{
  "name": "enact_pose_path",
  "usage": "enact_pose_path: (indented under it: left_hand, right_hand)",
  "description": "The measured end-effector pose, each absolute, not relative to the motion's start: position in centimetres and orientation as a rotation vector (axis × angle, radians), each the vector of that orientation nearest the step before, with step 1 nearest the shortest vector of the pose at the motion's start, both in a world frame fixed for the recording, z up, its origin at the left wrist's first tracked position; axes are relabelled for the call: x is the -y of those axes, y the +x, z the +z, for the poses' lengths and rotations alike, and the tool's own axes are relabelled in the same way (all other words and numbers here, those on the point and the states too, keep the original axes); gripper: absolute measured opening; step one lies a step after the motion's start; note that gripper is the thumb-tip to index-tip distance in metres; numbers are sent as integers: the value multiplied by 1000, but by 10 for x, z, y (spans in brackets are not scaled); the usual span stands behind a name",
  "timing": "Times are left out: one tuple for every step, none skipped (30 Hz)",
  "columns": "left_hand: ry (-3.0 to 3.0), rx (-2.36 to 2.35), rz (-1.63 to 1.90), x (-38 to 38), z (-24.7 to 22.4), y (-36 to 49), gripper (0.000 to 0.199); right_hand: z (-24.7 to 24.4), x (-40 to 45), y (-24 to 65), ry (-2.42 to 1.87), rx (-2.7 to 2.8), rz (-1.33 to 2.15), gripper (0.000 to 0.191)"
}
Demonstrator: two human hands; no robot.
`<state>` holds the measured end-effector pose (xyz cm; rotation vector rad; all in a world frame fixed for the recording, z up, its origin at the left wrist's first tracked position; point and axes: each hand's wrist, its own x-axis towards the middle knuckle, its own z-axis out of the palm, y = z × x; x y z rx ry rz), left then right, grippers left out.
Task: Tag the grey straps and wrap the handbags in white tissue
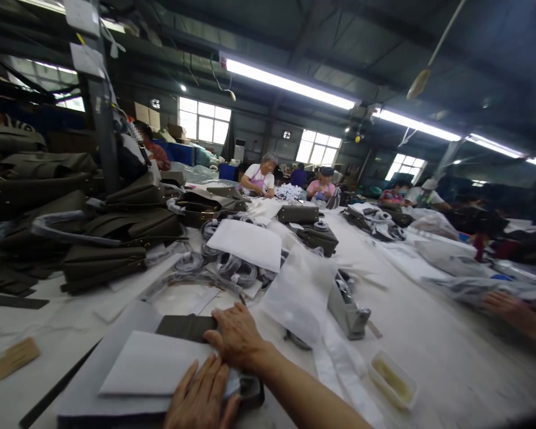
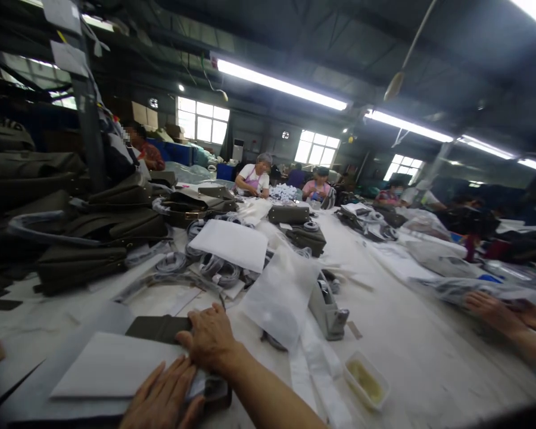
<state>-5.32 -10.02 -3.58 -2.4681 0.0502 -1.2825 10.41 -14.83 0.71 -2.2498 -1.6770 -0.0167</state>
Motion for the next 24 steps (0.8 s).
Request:
enact_pose_path:
  left_hand:
    - [-2454,-52,-1278,100,-36,-54,30]
    - [-2442,-53,-1276,100,-35,-54,30]
    - [-2430,-56,-1277,101,-34,-54,29]
    - [-2421,-59,-1285,101,-32,-53,29]
    - [-2415,-63,-1297,102,-30,-53,29]
    - [-2416,-62,-1306,103,-27,-53,30]
    - [-2418,-63,-1312,104,-24,-53,31]
    - [-2420,-68,-1314,105,-20,-53,32]
    - [-2426,-76,-1311,106,-17,-55,34]
    - [-2438,-80,-1302,106,-13,-58,35]
    - [-2459,-77,-1290,105,-9,-61,36]
    - [-2493,-57,-1271,103,-5,-67,37]
    - [-2535,-16,-1247,99,0,-73,38]
    - [-2585,50,-1218,93,6,-81,39]
    - [-2637,146,-1176,85,13,-89,38]
    - [-2682,265,-1141,75,20,-98,37]
    - [-2731,407,-1095,63,27,-107,37]
    - [-2790,591,-1039,51,35,-116,37]
    - [-2855,791,-966,39,41,-123,38]
    - [-2936,996,-875,29,47,-130,39]
    - [-3015,1160,-776,20,52,-135,40]
    - [-3047,1248,-707,13,56,-138,41]
    - [-3068,1307,-652,9,59,-140,41]
    - [-3074,1334,-615,7,61,-141,41]
  right_hand:
    - [7,148,104,-2249,1676,-16,40]
    - [7,148,103,-2251,1676,-15,40]
    - [7,147,103,-2254,1675,-15,40]
    - [8,147,103,-2259,1674,-15,40]
    - [10,147,102,-2264,1674,-15,40]
    - [11,147,102,-2269,1673,-17,40]
    - [13,147,102,-2273,1671,-18,40]
    - [14,147,102,-2274,1670,-18,41]
    - [16,147,102,-2272,1668,-16,40]
    - [16,148,102,-2267,1665,-11,40]
    - [16,149,101,-2259,1659,-3,40]
    - [15,151,101,-2248,1650,7,40]
    - [14,152,100,-2232,1640,22,40]
    - [13,154,100,-2213,1627,41,40]
    - [11,155,100,-2189,1613,65,41]
    - [10,156,100,-2159,1602,93,41]
    - [9,156,101,-2127,1586,123,42]
    - [8,155,102,-2093,1571,157,41]
    - [8,155,104,-2058,1549,192,41]
    - [9,154,107,-2025,1520,226,40]
    - [12,154,110,-1994,1484,257,40]
    - [15,155,115,-1965,1440,282,41]
    - [18,158,120,-1940,1390,298,42]
    - [22,163,125,-1920,1332,303,45]
